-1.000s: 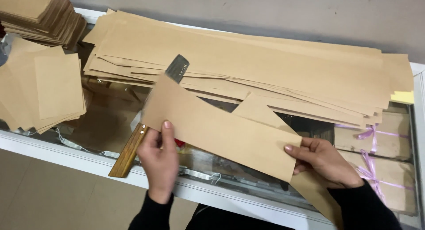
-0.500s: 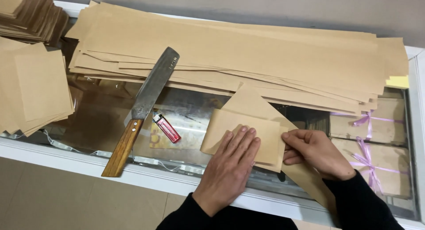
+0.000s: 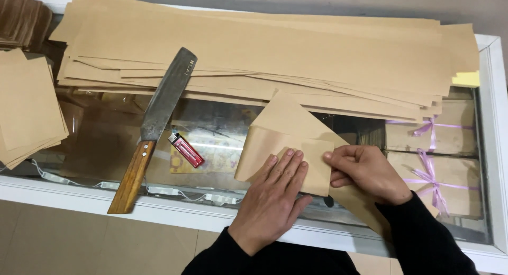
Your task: Folding and cutting brown paper strips into smaller sections using a large knife on a glass counter.
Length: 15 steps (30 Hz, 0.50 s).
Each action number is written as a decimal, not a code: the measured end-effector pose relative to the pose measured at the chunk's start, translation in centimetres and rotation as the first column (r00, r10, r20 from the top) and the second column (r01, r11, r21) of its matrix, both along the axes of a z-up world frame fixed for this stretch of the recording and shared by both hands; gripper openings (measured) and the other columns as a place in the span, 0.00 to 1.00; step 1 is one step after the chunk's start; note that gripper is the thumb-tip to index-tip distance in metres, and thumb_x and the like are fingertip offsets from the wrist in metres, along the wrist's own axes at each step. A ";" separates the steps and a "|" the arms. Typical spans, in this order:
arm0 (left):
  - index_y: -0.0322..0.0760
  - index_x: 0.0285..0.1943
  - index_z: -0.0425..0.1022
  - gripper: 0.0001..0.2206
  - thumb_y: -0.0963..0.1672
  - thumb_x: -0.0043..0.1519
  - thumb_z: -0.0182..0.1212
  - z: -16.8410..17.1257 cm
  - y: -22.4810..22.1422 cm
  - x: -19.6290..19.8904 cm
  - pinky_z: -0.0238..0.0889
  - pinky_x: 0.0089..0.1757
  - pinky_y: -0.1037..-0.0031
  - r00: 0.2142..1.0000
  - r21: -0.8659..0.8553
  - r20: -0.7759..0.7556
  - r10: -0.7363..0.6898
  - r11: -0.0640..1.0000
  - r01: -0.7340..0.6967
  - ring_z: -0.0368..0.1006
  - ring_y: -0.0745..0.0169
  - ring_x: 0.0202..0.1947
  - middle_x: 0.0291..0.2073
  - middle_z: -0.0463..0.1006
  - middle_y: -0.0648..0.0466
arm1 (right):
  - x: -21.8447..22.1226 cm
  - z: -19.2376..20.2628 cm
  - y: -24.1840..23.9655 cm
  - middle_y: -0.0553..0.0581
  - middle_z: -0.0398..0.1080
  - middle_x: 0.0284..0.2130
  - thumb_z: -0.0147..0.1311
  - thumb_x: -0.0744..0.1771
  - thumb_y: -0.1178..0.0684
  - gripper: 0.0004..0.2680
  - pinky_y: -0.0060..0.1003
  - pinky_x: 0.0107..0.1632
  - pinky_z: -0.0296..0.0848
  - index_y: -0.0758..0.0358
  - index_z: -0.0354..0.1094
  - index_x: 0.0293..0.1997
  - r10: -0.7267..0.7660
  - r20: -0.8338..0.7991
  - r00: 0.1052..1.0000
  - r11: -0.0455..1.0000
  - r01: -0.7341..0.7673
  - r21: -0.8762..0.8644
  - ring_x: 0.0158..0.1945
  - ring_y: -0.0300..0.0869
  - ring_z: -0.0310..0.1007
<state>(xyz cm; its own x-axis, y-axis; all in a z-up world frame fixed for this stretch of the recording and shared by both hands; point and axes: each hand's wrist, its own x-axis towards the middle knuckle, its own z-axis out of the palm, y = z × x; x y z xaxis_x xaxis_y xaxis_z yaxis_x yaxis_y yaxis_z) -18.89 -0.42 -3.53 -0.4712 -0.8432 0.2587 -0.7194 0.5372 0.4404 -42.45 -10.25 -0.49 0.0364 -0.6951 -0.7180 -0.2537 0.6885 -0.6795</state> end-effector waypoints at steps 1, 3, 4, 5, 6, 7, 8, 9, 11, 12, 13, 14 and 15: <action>0.25 0.85 0.61 0.31 0.53 0.81 0.45 0.0 0.0 0.0 0.39 0.80 0.51 1.000 0.004 0.000 0.000 1.000 0.000 0.51 0.40 0.87 0.85 0.60 0.35 | -0.1 -0.4 0.0 0.74 0.84 0.33 0.66 0.72 0.53 0.11 0.42 0.45 0.86 0.75 0.78 0.43 0.000 0.000 1.000 1.000 0.000 0.004 0.36 0.51 0.85; 0.25 0.85 0.61 0.31 0.53 0.81 0.45 -0.1 -0.1 0.0 0.40 0.80 0.52 1.000 -0.003 0.015 -0.003 1.000 0.003 0.52 0.41 0.87 0.85 0.61 0.35 | -0.3 -1.0 -0.1 0.68 0.80 0.28 0.70 0.70 0.57 0.08 0.40 0.41 0.86 0.74 0.78 0.45 -0.022 -0.045 0.999 1.000 0.022 -0.005 0.30 0.47 0.80; 0.25 0.85 0.61 0.31 0.53 0.81 0.45 -1.0 -0.1 0.3 0.40 0.80 0.52 1.000 0.000 0.014 -0.004 1.000 0.004 0.52 0.41 0.87 0.85 0.61 0.35 | -0.5 -1.4 -0.1 0.68 0.80 0.28 0.70 0.70 0.57 0.08 0.40 0.41 0.86 0.74 0.78 0.45 -0.022 -0.046 0.999 1.000 0.022 -0.002 0.30 0.47 0.80; 0.32 0.88 0.50 0.31 0.55 0.83 0.31 -2.0 -0.2 0.5 0.30 0.81 0.54 0.977 -0.077 0.203 0.061 0.996 -0.046 0.41 0.44 0.88 0.87 0.50 0.40 | -0.7 -1.9 -0.1 0.69 0.81 0.29 0.70 0.70 0.58 0.08 0.40 0.42 0.86 0.75 0.78 0.45 -0.025 -0.022 0.999 1.000 0.025 -0.001 0.31 0.47 0.80; 0.38 0.91 0.39 0.31 0.58 0.85 0.17 -3.0 -0.3 0.7 0.19 0.82 0.56 0.916 -0.161 0.378 0.135 0.984 -0.078 0.30 0.47 0.90 0.90 0.38 0.44 | -1.0 -2.3 -0.1 0.70 0.82 0.31 0.69 0.70 0.58 0.07 0.40 0.42 0.85 0.75 0.78 0.45 -0.028 0.002 1.000 1.000 0.028 0.001 0.32 0.48 0.81; 0.38 0.91 0.39 0.31 0.58 0.85 0.17 -2.5 -0.3 1.8 0.19 0.82 0.56 0.917 -0.157 0.377 0.132 0.985 -0.077 0.30 0.47 0.90 0.90 0.38 0.44 | -1.0 -2.1 -0.2 0.70 0.82 0.31 0.69 0.70 0.58 0.07 0.40 0.42 0.85 0.75 0.78 0.45 -0.029 0.000 1.000 1.000 0.029 0.005 0.32 0.48 0.81; 0.38 0.91 0.41 0.31 0.56 0.84 0.22 -2.1 -0.4 3.0 0.21 0.82 0.58 0.892 -0.172 0.409 0.193 0.976 -0.132 0.31 0.48 0.90 0.90 0.38 0.44 | -1.0 -1.9 -0.2 0.71 0.82 0.31 0.69 0.70 0.58 0.07 0.41 0.43 0.86 0.75 0.78 0.45 -0.023 -0.003 1.000 1.000 0.023 0.010 0.33 0.49 0.82; 0.38 0.91 0.42 0.31 0.55 0.83 0.27 -1.6 -0.6 4.2 0.23 0.81 0.59 0.861 -0.188 0.441 0.252 0.964 -0.186 0.33 0.49 0.90 0.91 0.39 0.44 | -1.0 -1.8 -0.2 0.71 0.83 0.31 0.69 0.70 0.58 0.07 0.41 0.43 0.87 0.75 0.77 0.44 -0.017 -0.005 1.000 1.000 0.017 0.015 0.33 0.50 0.83; 0.38 0.93 0.37 0.30 0.54 0.84 0.23 -0.4 -0.3 6.2 0.22 0.81 0.60 0.890 -0.072 0.389 0.239 0.971 -0.230 0.30 0.51 0.90 0.91 0.35 0.45 | -1.2 -1.9 -0.3 0.70 0.82 0.30 0.69 0.70 0.58 0.07 0.42 0.43 0.87 0.74 0.77 0.43 -0.016 0.003 1.000 1.000 0.015 0.012 0.33 0.50 0.84; 0.38 0.94 0.32 0.29 0.53 0.85 0.19 0.2 -0.1 7.2 0.21 0.81 0.61 0.912 0.046 0.332 0.240 0.962 -0.269 0.27 0.52 0.90 0.91 0.31 0.46 | -1.3 -1.9 -0.3 0.69 0.81 0.30 0.70 0.70 0.58 0.07 0.43 0.43 0.88 0.73 0.78 0.43 -0.010 0.012 1.000 1.000 0.010 0.007 0.33 0.51 0.84; 0.38 0.94 0.32 0.29 0.53 0.85 0.19 0.0 -0.1 7.6 0.21 0.81 0.61 0.913 0.051 0.332 0.236 0.962 -0.268 0.27 0.52 0.90 0.91 0.31 0.46 | -1.3 -1.8 -0.3 0.69 0.81 0.30 0.70 0.70 0.58 0.07 0.43 0.43 0.88 0.73 0.78 0.43 -0.012 0.011 1.000 1.000 0.012 0.013 0.33 0.51 0.84; 0.38 0.93 0.38 0.29 0.51 0.84 0.26 -0.1 -0.1 8.0 0.27 0.81 0.58 0.941 0.055 0.238 0.241 0.964 -0.261 0.34 0.50 0.90 0.91 0.39 0.44 | -1.3 -1.7 -0.3 0.69 0.81 0.30 0.70 0.70 0.58 0.07 0.43 0.43 0.88 0.73 0.78 0.43 -0.010 0.007 1.000 1.000 0.010 0.019 0.34 0.50 0.84; 0.37 0.92 0.44 0.29 0.50 0.83 0.33 -0.2 -0.1 8.4 0.33 0.82 0.55 0.959 0.059 0.140 0.245 0.965 -0.255 0.41 0.47 0.90 0.90 0.47 0.44 | -1.2 -1.5 -0.4 0.69 0.81 0.30 0.70 0.70 0.58 0.07 0.43 0.44 0.88 0.73 0.78 0.43 -0.008 0.003 1.000 1.000 0.008 0.025 0.34 0.50 0.84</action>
